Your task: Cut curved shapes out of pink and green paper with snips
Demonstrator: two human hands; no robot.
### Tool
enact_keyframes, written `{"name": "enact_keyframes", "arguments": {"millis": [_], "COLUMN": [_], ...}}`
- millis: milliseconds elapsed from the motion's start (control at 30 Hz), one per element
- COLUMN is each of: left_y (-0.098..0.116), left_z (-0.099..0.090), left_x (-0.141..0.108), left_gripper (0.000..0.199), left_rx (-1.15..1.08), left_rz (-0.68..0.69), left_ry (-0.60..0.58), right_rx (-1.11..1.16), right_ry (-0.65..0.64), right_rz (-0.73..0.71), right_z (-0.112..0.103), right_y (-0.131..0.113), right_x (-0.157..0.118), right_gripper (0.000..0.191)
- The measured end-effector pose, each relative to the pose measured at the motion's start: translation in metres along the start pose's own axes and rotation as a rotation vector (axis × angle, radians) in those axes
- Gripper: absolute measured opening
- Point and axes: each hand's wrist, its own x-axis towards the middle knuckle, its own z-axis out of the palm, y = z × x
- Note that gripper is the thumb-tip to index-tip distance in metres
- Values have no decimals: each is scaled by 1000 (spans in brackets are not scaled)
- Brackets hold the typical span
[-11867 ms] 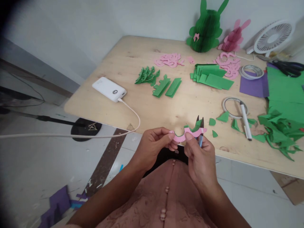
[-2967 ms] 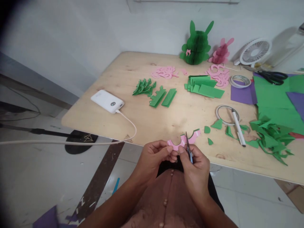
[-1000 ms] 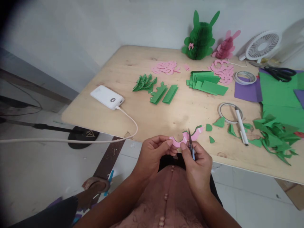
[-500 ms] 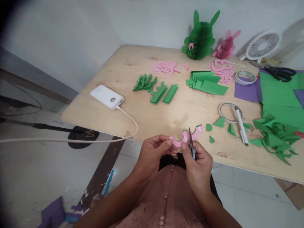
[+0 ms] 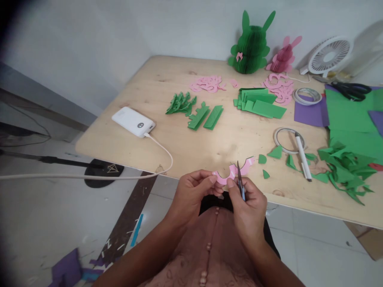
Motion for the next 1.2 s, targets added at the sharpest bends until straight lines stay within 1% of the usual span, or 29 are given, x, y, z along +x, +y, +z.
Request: {"name": "enact_keyframes", "arguments": {"millis": [300, 600, 933, 1200], "left_y": [-1, -1, -1, -2], "left_z": [-1, -1, -1, -1], "left_x": [1, 1, 1, 0], "left_gripper": [16, 18, 16, 16], "left_rx": [-2, 2, -3, -19], "left_rz": [0, -13, -18, -19], "left_ry": [-20, -16, -20, -24], "right_rx": [7, -42, -3, -44], "right_ry": [3, -1, -7, 4], "right_rz": [-9, -17, -8, -17], "right_z": [0, 0, 0, -1], "right_y": [-1, -1, -1, -3], "right_x": [-1, -1, -2, -1], "right_gripper": [21, 20, 19, 21]}}
